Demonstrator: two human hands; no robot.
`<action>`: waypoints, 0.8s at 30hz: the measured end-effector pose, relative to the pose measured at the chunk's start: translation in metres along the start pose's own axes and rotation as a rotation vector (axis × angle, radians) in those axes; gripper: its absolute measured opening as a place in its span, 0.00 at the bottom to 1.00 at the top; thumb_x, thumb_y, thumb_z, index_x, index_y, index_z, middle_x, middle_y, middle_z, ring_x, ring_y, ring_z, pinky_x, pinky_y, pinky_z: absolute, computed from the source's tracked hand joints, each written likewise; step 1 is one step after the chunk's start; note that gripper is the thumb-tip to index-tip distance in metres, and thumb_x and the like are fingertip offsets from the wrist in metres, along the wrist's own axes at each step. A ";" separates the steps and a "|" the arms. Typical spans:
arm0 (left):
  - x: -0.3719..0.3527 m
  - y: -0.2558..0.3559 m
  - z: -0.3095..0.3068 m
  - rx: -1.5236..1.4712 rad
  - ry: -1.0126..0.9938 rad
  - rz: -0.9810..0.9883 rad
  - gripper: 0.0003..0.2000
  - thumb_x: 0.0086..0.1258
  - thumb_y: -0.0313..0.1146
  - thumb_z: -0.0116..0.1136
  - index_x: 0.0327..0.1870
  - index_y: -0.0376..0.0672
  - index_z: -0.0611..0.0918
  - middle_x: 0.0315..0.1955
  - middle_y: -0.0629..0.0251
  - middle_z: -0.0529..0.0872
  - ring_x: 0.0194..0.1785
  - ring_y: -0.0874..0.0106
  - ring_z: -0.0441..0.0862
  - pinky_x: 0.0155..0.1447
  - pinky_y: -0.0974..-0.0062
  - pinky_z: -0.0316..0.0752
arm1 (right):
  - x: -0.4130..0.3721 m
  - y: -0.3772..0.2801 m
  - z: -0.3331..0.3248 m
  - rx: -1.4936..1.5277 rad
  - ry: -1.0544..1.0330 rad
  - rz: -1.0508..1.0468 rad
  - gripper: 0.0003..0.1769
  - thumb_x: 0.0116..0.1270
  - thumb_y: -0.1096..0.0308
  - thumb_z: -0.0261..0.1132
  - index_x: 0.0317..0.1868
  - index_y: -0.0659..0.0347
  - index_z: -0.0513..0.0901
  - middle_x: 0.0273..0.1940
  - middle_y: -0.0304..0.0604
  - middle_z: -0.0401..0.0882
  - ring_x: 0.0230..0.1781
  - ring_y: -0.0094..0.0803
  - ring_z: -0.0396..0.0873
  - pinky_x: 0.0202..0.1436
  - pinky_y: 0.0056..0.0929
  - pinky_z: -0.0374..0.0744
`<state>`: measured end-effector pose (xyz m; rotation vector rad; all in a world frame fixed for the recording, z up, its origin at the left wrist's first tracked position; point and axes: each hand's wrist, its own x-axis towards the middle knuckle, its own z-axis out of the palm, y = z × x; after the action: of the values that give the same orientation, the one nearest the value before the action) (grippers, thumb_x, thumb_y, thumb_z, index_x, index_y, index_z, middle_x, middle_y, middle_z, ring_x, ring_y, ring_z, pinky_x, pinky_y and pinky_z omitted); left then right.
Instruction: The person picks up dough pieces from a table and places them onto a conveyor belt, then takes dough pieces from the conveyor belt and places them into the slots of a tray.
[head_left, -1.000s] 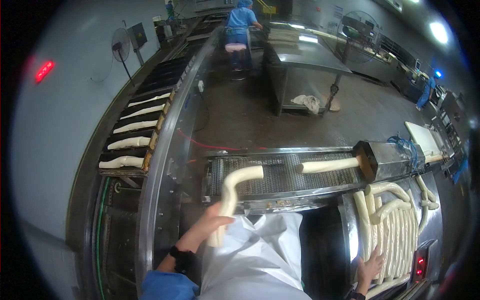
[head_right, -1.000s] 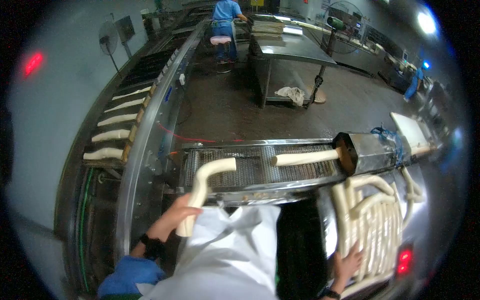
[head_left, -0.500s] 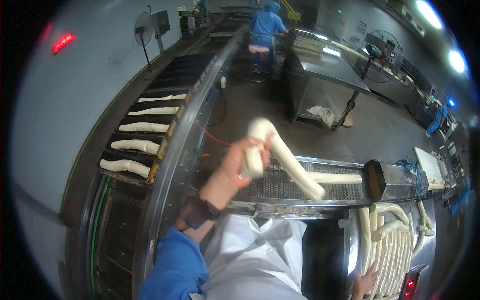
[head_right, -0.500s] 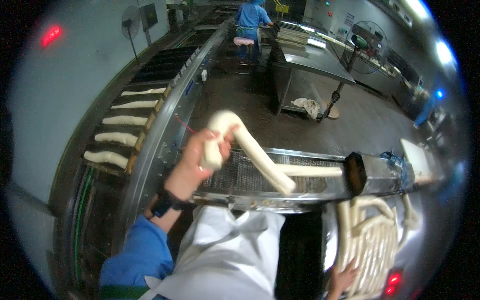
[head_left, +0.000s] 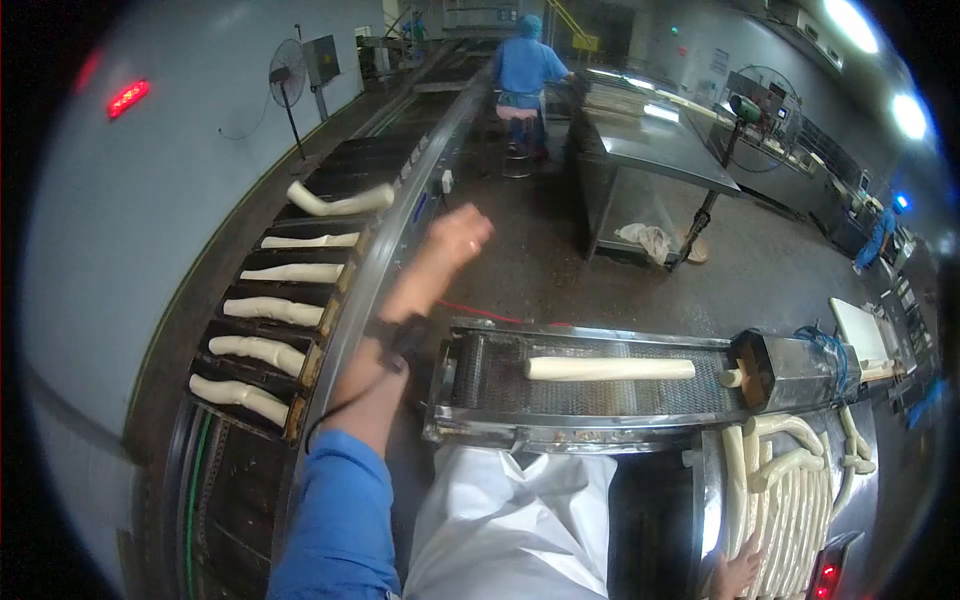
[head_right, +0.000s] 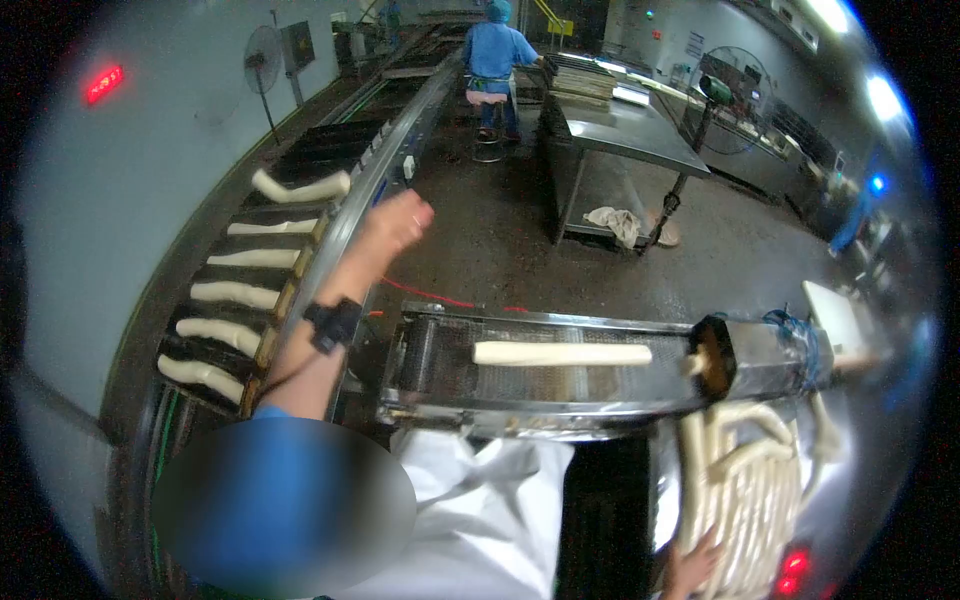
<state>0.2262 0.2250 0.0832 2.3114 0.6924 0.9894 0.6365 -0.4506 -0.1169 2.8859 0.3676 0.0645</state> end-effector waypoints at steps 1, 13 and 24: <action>-0.005 -0.005 0.037 -0.135 -0.109 -0.162 0.24 0.68 0.38 0.63 0.62 0.35 0.76 0.58 0.51 0.80 0.60 0.62 0.79 0.66 0.68 0.73 | -0.003 -0.003 -0.007 0.025 -0.008 -0.006 0.61 0.50 0.36 0.69 0.80 0.38 0.46 0.76 0.65 0.47 0.70 0.64 0.63 0.69 0.59 0.64; -0.121 0.026 0.192 0.409 -0.358 -0.156 0.25 0.65 0.43 0.60 0.62 0.43 0.76 0.42 0.53 0.84 0.47 0.54 0.83 0.53 0.57 0.77 | -0.012 -0.017 -0.025 0.016 0.002 0.027 0.60 0.51 0.39 0.69 0.80 0.38 0.46 0.76 0.66 0.47 0.71 0.63 0.62 0.70 0.60 0.62; -0.177 0.034 0.125 0.458 -0.389 -0.205 0.20 0.60 0.44 0.65 0.48 0.41 0.82 0.39 0.54 0.83 0.45 0.53 0.82 0.50 0.57 0.78 | -0.050 -0.025 -0.062 0.030 0.216 -0.255 0.43 0.64 0.38 0.62 0.74 0.47 0.63 0.70 0.69 0.60 0.61 0.66 0.69 0.61 0.60 0.70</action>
<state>0.2233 0.0557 -0.0567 2.6404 1.0418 0.2873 0.5777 -0.4260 -0.0628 2.8412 0.7785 0.3298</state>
